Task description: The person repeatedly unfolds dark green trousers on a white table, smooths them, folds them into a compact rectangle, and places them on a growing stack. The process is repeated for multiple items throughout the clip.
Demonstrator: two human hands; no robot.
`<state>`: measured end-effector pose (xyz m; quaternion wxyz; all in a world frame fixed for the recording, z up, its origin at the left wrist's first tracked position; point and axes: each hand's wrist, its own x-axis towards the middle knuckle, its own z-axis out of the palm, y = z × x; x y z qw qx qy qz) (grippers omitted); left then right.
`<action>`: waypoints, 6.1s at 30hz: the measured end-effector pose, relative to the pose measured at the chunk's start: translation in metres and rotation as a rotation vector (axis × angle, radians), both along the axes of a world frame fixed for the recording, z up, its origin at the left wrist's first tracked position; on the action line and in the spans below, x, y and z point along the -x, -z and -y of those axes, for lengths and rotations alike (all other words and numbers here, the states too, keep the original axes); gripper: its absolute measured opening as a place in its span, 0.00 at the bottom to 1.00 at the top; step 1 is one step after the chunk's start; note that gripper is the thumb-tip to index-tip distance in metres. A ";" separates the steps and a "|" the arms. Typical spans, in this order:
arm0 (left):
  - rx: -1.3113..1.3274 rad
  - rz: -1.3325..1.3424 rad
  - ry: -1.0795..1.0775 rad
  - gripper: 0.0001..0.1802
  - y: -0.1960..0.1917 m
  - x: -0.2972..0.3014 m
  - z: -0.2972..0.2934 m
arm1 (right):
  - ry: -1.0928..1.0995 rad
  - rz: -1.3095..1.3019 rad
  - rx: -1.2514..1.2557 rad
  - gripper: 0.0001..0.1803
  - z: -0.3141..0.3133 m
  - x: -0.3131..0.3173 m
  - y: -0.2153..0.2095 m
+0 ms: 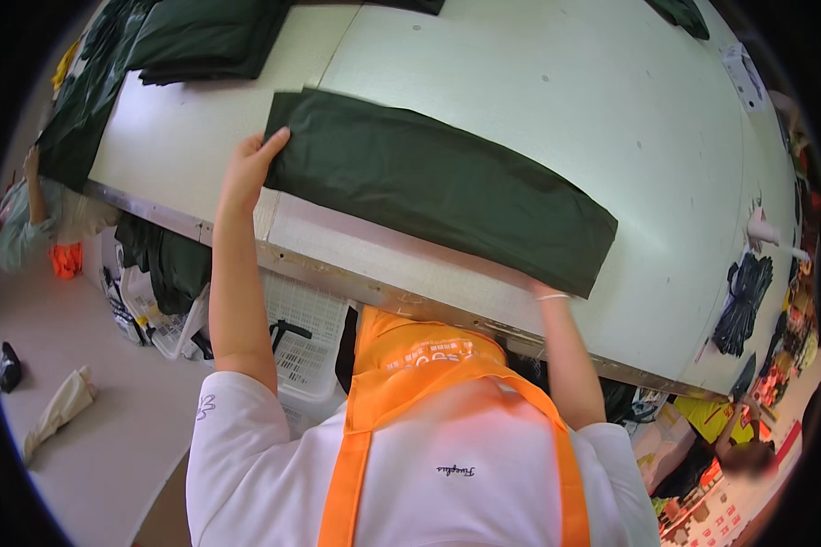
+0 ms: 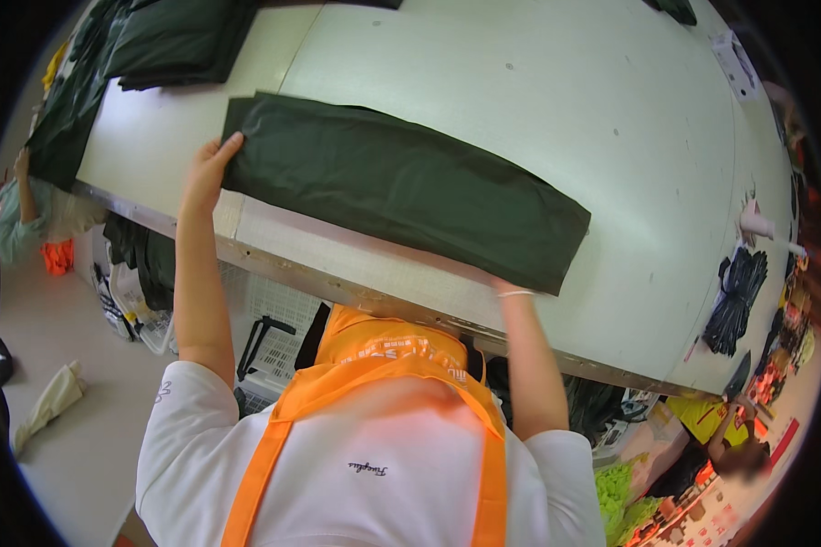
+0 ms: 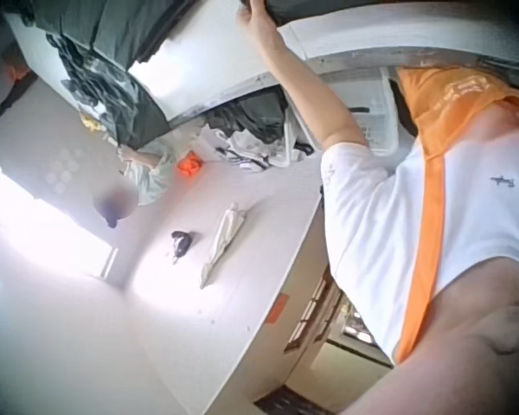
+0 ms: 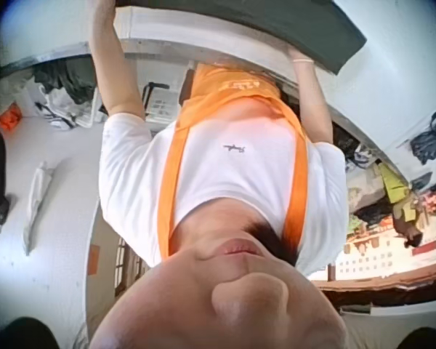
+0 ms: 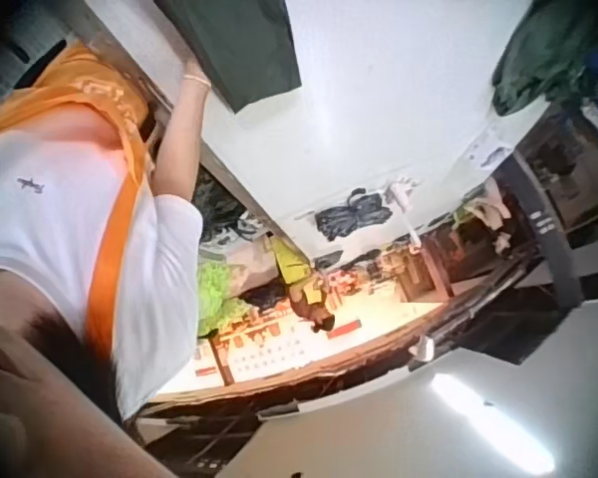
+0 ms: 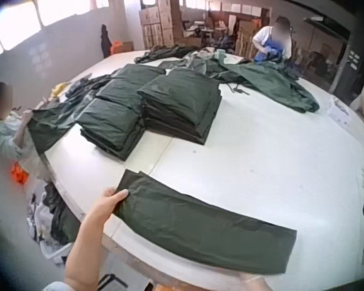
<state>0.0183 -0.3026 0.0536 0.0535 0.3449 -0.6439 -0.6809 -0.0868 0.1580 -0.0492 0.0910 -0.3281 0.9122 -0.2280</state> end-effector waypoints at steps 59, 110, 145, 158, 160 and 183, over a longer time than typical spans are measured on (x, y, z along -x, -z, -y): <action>0.118 -0.028 0.112 0.19 0.070 0.002 -0.379 | 0.374 0.072 0.264 0.33 -0.046 0.054 -0.083; 1.270 0.523 -0.143 0.33 -0.062 0.409 0.327 | 0.110 0.252 0.438 0.31 0.475 0.344 -0.112; 1.284 -0.504 1.655 0.40 0.093 0.023 -0.764 | 1.657 0.450 -0.344 0.29 -0.648 -0.269 0.238; 1.405 -0.517 1.555 0.36 0.099 0.013 -0.775 | 1.600 0.084 -0.041 0.12 -0.796 -0.280 0.224; 1.392 -0.510 1.544 0.35 0.097 0.012 -0.773 | 1.803 -0.246 0.047 0.12 -0.833 -0.295 0.172; 0.030 -0.027 0.359 0.22 0.091 0.034 -0.456 | -0.031 -0.309 0.051 0.26 -0.189 -0.083 -0.157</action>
